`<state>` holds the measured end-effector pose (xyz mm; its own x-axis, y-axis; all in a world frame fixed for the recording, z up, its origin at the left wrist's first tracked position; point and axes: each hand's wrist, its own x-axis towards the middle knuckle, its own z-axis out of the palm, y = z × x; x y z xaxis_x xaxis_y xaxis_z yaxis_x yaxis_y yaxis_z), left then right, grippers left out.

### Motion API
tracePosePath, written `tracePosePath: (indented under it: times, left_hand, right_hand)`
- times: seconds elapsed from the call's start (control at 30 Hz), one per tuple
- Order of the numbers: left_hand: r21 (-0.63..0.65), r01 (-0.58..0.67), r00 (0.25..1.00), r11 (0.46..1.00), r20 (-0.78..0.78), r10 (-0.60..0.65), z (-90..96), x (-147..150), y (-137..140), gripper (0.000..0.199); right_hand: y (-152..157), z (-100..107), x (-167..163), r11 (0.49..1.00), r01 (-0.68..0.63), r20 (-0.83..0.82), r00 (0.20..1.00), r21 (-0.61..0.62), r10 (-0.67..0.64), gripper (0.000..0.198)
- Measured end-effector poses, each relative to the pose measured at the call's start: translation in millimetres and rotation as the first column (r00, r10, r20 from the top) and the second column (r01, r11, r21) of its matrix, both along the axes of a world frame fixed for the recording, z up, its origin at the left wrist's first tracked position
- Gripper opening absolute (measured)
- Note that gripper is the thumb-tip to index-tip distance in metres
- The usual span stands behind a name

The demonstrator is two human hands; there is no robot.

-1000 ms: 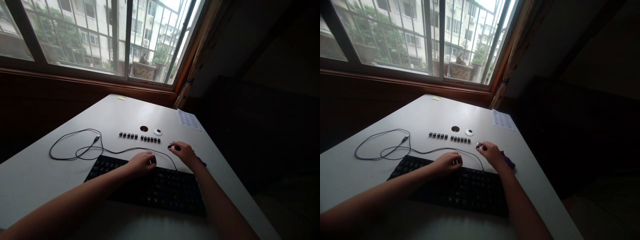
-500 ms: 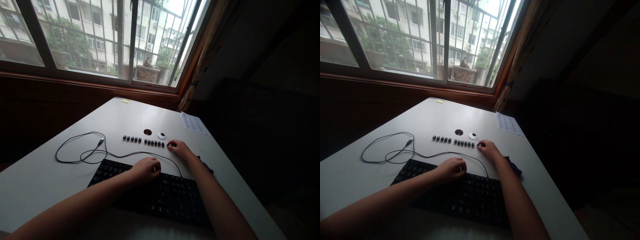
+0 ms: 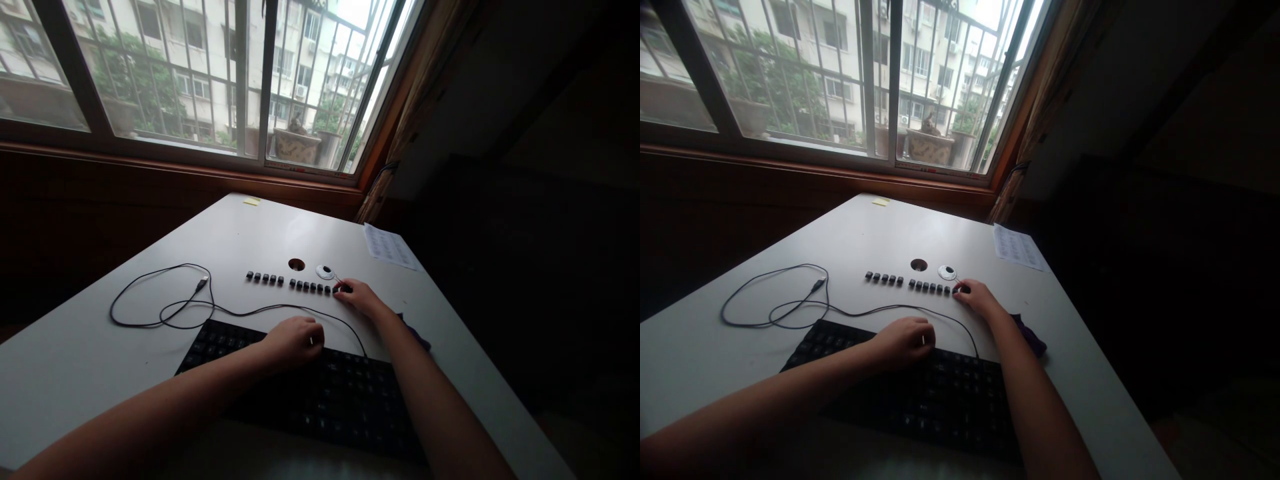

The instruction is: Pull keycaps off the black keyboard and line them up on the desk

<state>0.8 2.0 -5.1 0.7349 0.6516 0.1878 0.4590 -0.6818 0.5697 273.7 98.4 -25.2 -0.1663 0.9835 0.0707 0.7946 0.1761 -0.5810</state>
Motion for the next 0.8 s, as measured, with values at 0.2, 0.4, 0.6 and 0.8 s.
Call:
tracePosePath:
  times: [0.2,0.4,0.6,0.8]
  left_hand:
    - [0.010,0.000,1.000,1.000,-0.001,0.000,-1.1,-0.2,-0.1,0.009]
    - [0.002,0.002,1.000,1.000,-0.005,-0.002,0.0,-0.2,0.0,0.010]
    - [-0.002,0.005,1.000,1.000,0.000,-0.005,0.3,-0.4,0.1,0.009]
    - [-0.001,0.007,1.000,1.000,-0.005,-0.007,0.4,-0.1,-0.7,0.010]
  right_hand:
    - [0.2,0.2,-1.2,1.000,0.000,-0.024,1.000,-0.010,0.000,0.025]
    - [-1.0,0.8,-2.0,1.000,0.010,-0.045,0.999,-0.011,-0.011,0.026]
    - [-2.5,1.8,-1.6,0.999,0.023,-0.072,0.997,-0.034,-0.025,0.036]
    - [-4.4,4.3,-2.0,0.997,0.027,-0.106,0.994,-0.066,-0.034,0.038]
